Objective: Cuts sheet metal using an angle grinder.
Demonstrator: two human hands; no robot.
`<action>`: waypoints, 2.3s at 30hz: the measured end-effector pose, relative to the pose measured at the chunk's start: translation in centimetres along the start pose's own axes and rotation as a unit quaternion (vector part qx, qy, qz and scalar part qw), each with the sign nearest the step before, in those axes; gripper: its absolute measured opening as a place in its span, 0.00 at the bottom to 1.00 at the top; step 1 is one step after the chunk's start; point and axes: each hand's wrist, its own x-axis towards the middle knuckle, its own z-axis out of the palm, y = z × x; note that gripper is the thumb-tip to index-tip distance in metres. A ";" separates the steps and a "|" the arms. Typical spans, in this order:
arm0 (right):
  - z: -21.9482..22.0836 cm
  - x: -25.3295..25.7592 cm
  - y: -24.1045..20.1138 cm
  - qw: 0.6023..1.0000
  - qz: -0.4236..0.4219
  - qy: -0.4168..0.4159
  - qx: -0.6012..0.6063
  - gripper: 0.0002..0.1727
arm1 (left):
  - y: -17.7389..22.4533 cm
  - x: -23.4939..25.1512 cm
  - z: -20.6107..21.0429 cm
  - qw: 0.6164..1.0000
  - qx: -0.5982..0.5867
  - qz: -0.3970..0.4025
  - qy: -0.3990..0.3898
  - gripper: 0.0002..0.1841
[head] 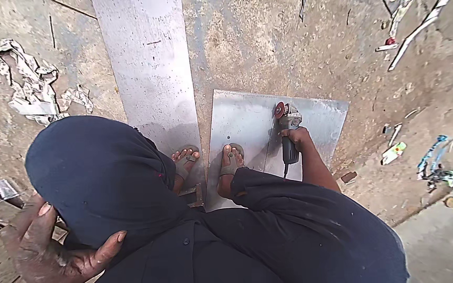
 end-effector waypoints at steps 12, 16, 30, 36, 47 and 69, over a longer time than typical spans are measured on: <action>-0.1 0.3 0.1 1.000 0.002 -0.003 -0.014 0.31 | -0.2 -0.1 0.1 1.000 0.002 0.008 0.000 0.59; 0.0 0.0 0.3 1.000 0.007 -0.002 -0.026 0.30 | -0.1 0.0 0.1 1.000 -0.003 0.006 -0.002 0.59; -0.4 0.3 -0.6 1.000 -0.010 -0.004 0.005 0.30 | 0.6 0.7 -0.1 1.000 0.020 0.017 -0.015 0.58; -0.5 0.1 -1.0 1.000 -0.007 -0.002 -0.010 0.30 | 0.8 0.7 -0.1 1.000 0.015 0.009 -0.021 0.58; -0.4 0.4 -0.9 1.000 -0.008 0.002 -0.022 0.31 | 0.4 0.3 -0.1 1.000 0.007 0.009 -0.019 0.58; -0.4 0.8 -1.0 1.000 0.000 -0.002 -0.004 0.31 | -0.4 -0.1 0.0 1.000 0.014 0.011 0.002 0.61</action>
